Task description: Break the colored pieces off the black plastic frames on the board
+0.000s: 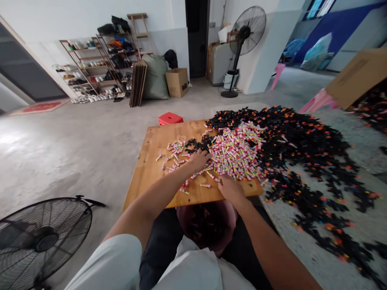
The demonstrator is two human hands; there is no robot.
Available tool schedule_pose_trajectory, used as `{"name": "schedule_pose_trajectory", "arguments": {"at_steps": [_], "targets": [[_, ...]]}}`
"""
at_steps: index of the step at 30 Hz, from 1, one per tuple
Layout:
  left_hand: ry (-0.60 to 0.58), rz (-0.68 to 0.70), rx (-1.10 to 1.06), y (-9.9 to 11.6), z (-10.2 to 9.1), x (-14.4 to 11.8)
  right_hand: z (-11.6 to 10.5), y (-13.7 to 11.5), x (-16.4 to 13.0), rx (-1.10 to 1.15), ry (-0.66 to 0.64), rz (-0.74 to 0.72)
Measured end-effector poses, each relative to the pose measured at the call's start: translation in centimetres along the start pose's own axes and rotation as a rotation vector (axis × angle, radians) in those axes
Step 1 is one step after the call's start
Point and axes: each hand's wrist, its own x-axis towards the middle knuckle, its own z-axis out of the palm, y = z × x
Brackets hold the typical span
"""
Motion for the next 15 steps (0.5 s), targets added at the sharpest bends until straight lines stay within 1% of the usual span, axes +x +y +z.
{"name": "schedule_pose_trajectory", "arguments": {"at_steps": [2,4,7,8,10,12,13,14,15], "targets": [[-0.012,-0.028,-0.033,-0.3,-0.1,0.7,0.3,0.2,0.5,-0.027,-0.003,0.0],[0.008,-0.043,-0.086,-0.8,-0.6,1.0,0.7,0.6,0.7,-0.012,0.016,-0.001],[0.09,-0.066,-0.153,-1.7,-1.6,0.7,0.9,1.3,0.6,0.129,0.107,-0.006],[0.155,-0.094,-0.208,-1.9,-1.9,0.4,0.9,1.5,0.5,0.209,0.16,-0.02],[0.352,-0.185,-0.403,-1.8,-2.4,-0.2,0.6,1.7,0.2,0.384,0.267,-0.045],[0.532,-0.26,-0.71,-1.2,-2.4,-1.1,0.1,1.4,-0.1,0.565,0.329,-0.048],[0.574,-0.269,-0.91,-0.6,-2.2,-1.8,-0.2,1.0,-0.2,0.662,0.335,-0.048],[0.571,-0.256,-1.11,0.1,-2.0,-2.5,-0.6,0.5,-0.4,0.761,0.328,-0.05],[0.529,-0.225,-1.287,0.9,-1.7,-3.3,-0.9,0.0,-0.6,0.858,0.315,-0.056]]}}
